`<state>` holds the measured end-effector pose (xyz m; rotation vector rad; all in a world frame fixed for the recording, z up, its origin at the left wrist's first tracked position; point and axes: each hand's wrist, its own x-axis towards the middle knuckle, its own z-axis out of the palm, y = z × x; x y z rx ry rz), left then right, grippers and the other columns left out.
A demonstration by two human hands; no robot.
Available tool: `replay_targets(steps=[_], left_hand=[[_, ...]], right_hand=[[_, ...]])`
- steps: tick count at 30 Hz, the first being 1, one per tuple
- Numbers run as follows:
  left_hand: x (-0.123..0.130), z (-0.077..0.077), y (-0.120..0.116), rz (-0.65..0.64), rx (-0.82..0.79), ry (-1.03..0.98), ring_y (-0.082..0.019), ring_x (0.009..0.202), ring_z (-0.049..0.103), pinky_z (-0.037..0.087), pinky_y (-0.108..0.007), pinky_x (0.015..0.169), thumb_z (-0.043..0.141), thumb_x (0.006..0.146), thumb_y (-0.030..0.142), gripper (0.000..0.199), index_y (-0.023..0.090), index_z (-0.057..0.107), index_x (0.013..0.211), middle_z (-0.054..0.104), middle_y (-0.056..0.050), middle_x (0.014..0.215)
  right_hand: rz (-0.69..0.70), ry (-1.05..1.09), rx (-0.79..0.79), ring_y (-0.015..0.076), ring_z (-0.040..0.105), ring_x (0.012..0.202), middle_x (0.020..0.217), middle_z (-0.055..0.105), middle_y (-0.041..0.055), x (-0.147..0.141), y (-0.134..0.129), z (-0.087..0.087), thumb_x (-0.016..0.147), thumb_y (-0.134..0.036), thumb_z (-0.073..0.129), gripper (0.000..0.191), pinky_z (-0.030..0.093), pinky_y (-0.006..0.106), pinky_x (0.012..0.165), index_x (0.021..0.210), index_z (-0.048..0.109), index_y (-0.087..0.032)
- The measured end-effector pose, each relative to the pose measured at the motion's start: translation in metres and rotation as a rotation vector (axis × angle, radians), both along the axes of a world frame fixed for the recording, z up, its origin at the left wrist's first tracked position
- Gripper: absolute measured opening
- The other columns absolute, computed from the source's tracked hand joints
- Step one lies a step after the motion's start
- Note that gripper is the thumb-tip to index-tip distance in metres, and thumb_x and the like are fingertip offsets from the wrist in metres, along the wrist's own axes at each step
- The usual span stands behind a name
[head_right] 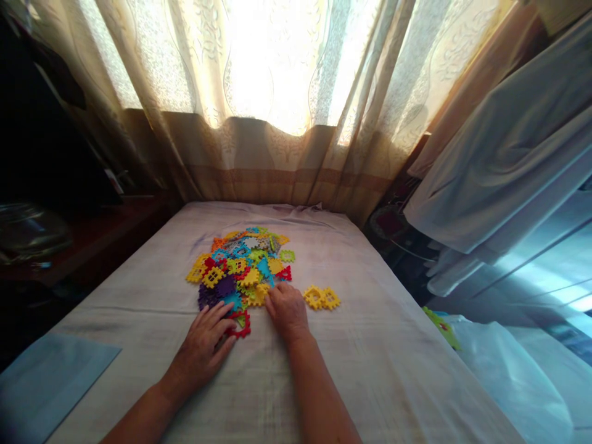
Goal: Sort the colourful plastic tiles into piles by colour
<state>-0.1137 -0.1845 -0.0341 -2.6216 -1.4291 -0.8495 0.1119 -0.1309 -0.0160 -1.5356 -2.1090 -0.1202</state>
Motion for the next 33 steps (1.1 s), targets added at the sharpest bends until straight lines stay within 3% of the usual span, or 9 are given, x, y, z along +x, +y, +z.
replay_targets(steps=[5,9,12,15,24,29,33], left_hand=[[0.000,-0.001,0.001,-0.006,0.019,0.000,-0.028,0.130,0.050,0.037,-0.056,0.109,0.051,0.091,0.027,0.015,0.025,0.063,0.098,0.062,-0.008,0.133],[0.000,0.000,0.001,-0.013,0.030,0.004,-0.028,0.129,0.051,0.037,-0.056,0.108,0.049,0.092,0.027,0.015,0.025,0.063,0.097,0.062,-0.009,0.133],[0.000,0.000,0.001,-0.016,0.034,0.009,-0.028,0.129,0.051,0.037,-0.057,0.108,0.049,0.092,0.028,0.016,0.025,0.064,0.098,0.061,-0.009,0.133],[-0.001,-0.001,0.001,-0.014,0.025,0.019,-0.028,0.129,0.051,0.037,-0.056,0.108,0.050,0.092,0.029,0.016,0.025,0.064,0.098,0.061,-0.009,0.134],[0.000,0.001,0.002,-0.015,0.024,0.018,-0.028,0.129,0.051,0.038,-0.057,0.107,0.049,0.092,0.030,0.017,0.025,0.064,0.097,0.062,-0.009,0.133],[0.001,0.001,0.001,-0.007,-0.013,-0.003,-0.028,0.130,0.050,0.036,-0.055,0.109,0.050,0.091,0.030,0.016,0.025,0.065,0.095,0.061,-0.009,0.133],[0.001,0.001,0.001,-0.010,-0.026,-0.012,-0.028,0.131,0.049,0.035,-0.056,0.110,0.051,0.091,0.029,0.016,0.025,0.065,0.096,0.061,-0.009,0.134]], right_hand=[[-0.076,0.136,0.128,0.0144,0.061,0.076,0.084,0.069,0.0047,0.025,0.005,0.007,0.096,-0.029,0.046,0.027,0.041,0.023,0.070,0.090,0.072,-0.022],[-0.329,0.232,0.180,0.0169,0.063,0.077,0.087,0.072,0.0077,0.070,0.007,0.009,0.095,-0.035,0.042,0.035,0.042,0.024,0.070,0.097,0.073,-0.020],[-0.528,0.274,0.140,0.0189,0.063,0.080,0.092,0.073,0.0084,0.103,0.005,0.006,0.091,-0.035,0.043,0.035,0.044,0.027,0.071,0.099,0.074,-0.020],[-0.618,0.277,0.038,0.0200,0.064,0.084,0.095,0.073,0.0079,0.123,0.002,0.002,0.088,-0.033,0.047,0.032,0.046,0.028,0.074,0.098,0.075,-0.020],[-0.604,0.197,-0.231,0.0179,0.066,0.090,0.102,0.072,0.0043,0.127,0.002,-0.003,0.087,-0.029,0.053,0.026,0.047,0.027,0.077,0.099,0.075,-0.024],[-0.594,0.158,-0.269,0.0178,0.065,0.088,0.101,0.072,0.0036,0.126,0.000,0.000,0.086,-0.030,0.056,0.024,0.046,0.027,0.074,0.097,0.076,-0.025],[-0.575,0.144,-0.213,0.0177,0.065,0.085,0.098,0.072,0.0044,0.118,0.001,0.007,0.086,-0.030,0.055,0.023,0.046,0.028,0.073,0.094,0.076,-0.024]])
